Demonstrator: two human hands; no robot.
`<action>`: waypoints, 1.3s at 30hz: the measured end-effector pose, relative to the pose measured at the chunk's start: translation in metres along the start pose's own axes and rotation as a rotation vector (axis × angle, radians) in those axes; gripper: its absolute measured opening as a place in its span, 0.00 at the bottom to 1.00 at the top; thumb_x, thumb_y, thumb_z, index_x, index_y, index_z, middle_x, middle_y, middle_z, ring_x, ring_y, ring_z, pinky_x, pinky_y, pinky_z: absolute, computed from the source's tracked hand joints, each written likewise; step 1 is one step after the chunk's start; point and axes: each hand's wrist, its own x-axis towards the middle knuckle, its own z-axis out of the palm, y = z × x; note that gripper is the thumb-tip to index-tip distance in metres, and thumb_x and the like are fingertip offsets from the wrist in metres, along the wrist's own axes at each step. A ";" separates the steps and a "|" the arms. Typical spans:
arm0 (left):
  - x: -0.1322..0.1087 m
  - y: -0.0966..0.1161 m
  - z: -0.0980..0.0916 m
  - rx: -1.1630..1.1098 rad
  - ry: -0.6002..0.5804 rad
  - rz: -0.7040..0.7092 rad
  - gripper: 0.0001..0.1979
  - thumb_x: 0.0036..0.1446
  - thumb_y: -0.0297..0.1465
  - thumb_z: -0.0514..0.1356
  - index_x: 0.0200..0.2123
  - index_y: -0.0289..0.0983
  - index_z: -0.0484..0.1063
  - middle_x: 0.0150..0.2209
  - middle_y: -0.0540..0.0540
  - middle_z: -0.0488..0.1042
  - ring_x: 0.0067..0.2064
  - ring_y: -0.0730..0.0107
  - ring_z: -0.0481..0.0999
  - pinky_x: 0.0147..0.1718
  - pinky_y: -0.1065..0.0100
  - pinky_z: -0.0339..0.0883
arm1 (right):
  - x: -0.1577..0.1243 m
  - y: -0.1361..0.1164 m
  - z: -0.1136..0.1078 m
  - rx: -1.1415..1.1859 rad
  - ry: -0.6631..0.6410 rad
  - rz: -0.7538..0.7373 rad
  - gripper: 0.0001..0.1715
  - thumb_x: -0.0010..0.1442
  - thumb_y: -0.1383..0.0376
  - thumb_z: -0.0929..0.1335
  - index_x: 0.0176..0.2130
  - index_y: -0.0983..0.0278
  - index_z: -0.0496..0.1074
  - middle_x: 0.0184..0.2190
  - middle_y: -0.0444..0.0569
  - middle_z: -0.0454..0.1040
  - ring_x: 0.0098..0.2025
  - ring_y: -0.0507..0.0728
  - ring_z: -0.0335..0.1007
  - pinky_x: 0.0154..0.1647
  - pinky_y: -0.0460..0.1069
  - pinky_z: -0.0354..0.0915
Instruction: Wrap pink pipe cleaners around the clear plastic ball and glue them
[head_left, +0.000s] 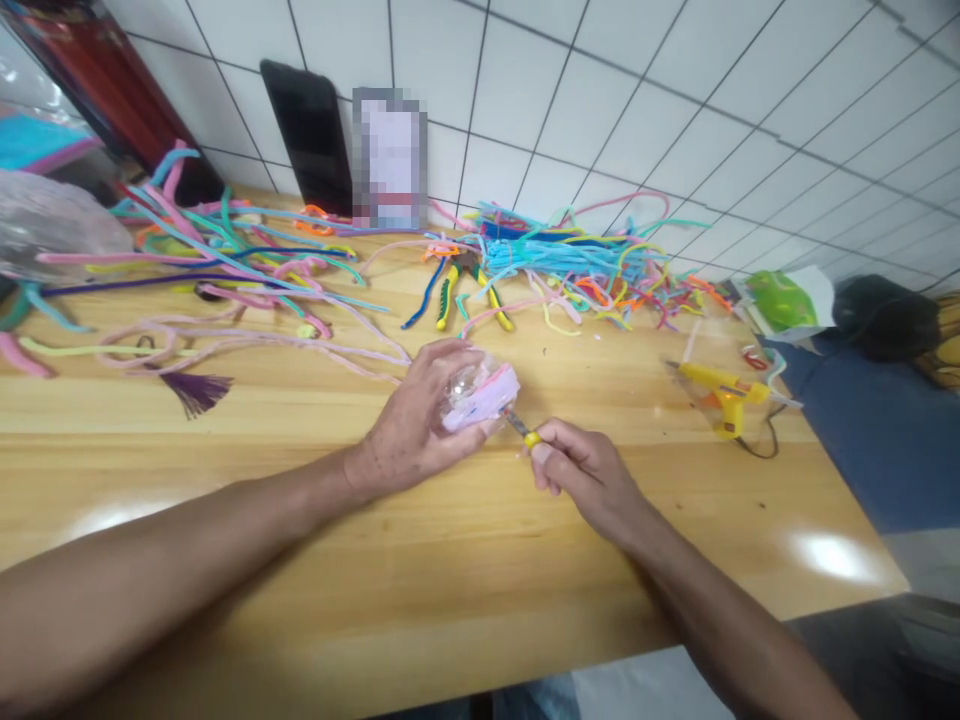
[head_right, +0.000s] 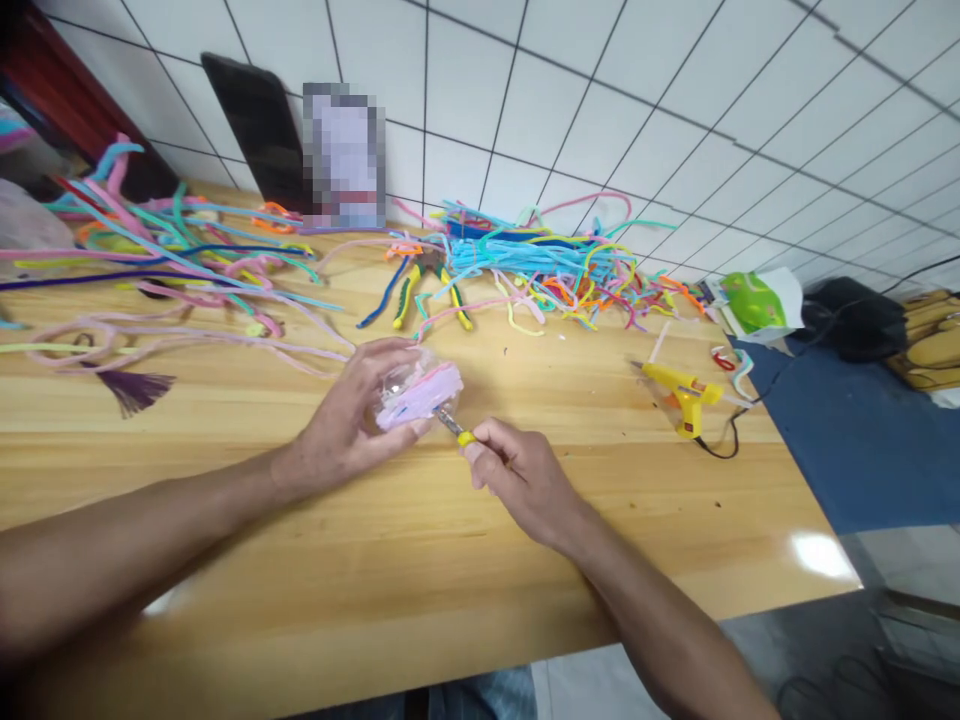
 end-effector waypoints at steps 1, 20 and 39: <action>0.000 0.000 0.000 0.001 -0.003 0.003 0.32 0.65 0.32 0.68 0.68 0.46 0.61 0.63 0.39 0.72 0.69 0.49 0.69 0.68 0.44 0.69 | -0.001 0.001 0.000 -0.009 -0.015 -0.007 0.16 0.71 0.57 0.65 0.32 0.59 0.71 0.24 0.41 0.73 0.26 0.52 0.67 0.31 0.48 0.60; 0.001 0.002 -0.006 0.024 -0.082 0.023 0.34 0.66 0.32 0.67 0.71 0.47 0.58 0.64 0.39 0.72 0.71 0.47 0.68 0.69 0.41 0.68 | 0.008 -0.005 0.019 0.002 0.017 -0.041 0.21 0.72 0.56 0.64 0.28 0.59 0.69 0.23 0.41 0.72 0.26 0.51 0.68 0.30 0.48 0.60; 0.000 0.000 0.000 0.018 -0.045 0.032 0.35 0.64 0.33 0.68 0.70 0.48 0.59 0.63 0.39 0.72 0.70 0.47 0.70 0.68 0.42 0.69 | 0.015 0.001 0.033 0.160 0.147 -0.005 0.19 0.68 0.53 0.68 0.29 0.59 0.73 0.23 0.42 0.71 0.26 0.52 0.66 0.29 0.49 0.61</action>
